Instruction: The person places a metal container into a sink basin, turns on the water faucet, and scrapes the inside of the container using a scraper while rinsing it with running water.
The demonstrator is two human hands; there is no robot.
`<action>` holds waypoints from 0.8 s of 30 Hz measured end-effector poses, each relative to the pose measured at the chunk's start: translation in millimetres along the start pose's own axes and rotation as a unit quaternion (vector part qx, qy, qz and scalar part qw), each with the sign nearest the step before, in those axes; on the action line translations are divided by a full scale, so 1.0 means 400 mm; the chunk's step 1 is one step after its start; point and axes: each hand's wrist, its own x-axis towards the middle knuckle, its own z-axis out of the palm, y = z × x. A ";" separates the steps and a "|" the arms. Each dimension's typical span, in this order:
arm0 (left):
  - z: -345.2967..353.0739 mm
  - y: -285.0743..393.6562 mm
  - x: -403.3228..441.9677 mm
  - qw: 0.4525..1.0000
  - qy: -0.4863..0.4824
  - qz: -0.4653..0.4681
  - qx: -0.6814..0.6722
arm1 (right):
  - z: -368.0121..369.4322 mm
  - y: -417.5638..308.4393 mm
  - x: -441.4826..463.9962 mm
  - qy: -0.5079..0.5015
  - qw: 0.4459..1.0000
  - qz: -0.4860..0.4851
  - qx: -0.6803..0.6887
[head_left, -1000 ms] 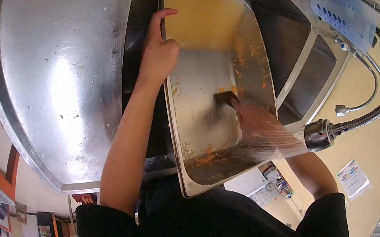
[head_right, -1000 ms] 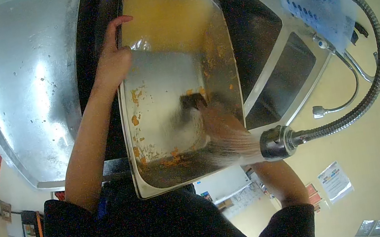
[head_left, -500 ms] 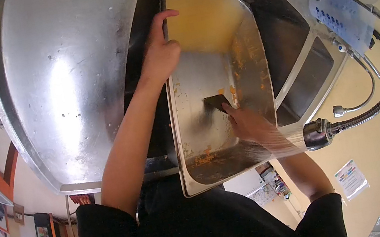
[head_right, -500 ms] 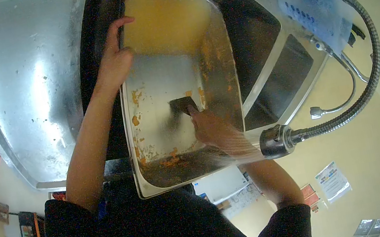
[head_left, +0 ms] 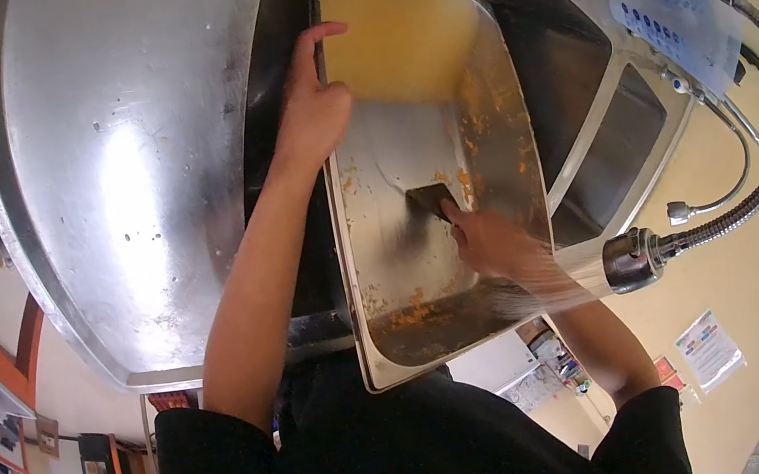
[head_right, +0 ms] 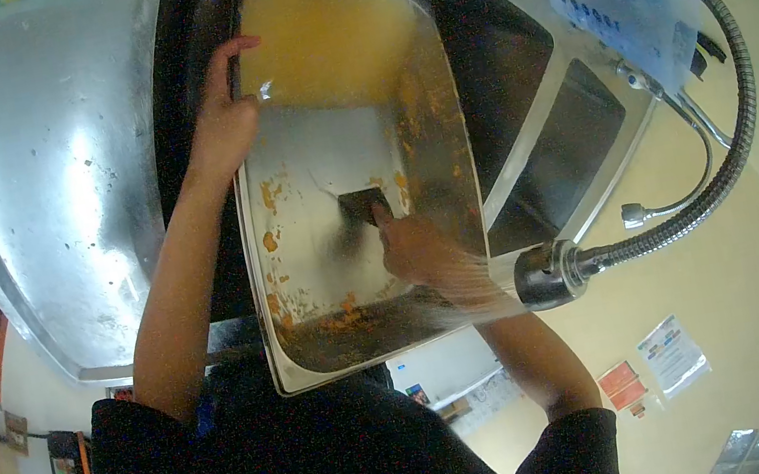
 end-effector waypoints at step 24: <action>-0.001 0.038 -0.003 0.997 -0.021 -0.065 0.023 | -0.021 -0.225 -0.076 -0.051 0.995 -0.083 -0.009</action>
